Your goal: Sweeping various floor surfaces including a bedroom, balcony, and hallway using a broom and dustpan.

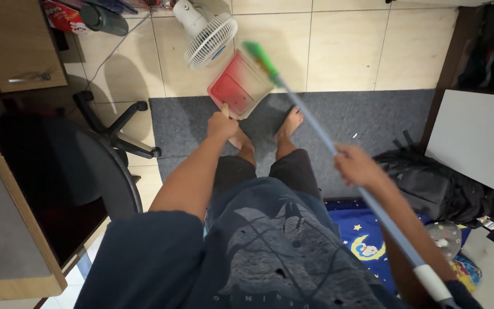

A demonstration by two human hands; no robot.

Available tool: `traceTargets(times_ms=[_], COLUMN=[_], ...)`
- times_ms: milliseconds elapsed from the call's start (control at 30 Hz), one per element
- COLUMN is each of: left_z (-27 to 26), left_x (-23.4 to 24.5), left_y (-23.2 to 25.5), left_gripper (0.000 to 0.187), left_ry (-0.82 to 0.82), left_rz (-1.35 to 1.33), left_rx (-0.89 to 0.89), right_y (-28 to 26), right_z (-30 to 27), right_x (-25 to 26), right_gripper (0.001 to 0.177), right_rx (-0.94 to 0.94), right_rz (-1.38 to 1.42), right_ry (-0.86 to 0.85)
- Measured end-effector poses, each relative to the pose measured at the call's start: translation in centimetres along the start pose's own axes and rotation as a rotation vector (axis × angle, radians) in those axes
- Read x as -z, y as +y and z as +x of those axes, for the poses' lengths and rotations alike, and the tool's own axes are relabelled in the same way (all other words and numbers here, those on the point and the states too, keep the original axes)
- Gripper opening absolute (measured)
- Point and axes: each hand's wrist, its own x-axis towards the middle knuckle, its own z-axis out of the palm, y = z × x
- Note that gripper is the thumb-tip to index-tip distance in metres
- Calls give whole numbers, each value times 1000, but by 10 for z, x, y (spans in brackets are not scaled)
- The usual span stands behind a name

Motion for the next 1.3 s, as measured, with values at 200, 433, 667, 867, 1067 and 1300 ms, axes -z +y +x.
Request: traceTargets(times_ms=[200,433,667,867,1067,1300], left_z=[3,29,24,35,39,62], left_x=[16,3,-9,-7,-23,-70], left_y=[10,33,101,107,162,255], left_gripper=[42,43,39,35,35,38], left_ry=[18,2,59,66,-38,-44], left_rz=[1,70,116,147,289,320], left_rx=[80,104,31,-36,-60,-65], right_y=[-32,8,-9,70,147,258], right_z=[49,148,42,40,78,214], right_x=[51,21,65,188,285,287], right_gripper=[43,32,30,40,55,42], right_rx=[90,105,132,45,-23,-92], right_rz=[-105,-513,16,233,207,-313], right_ry=[277,370,17,95,390,492])
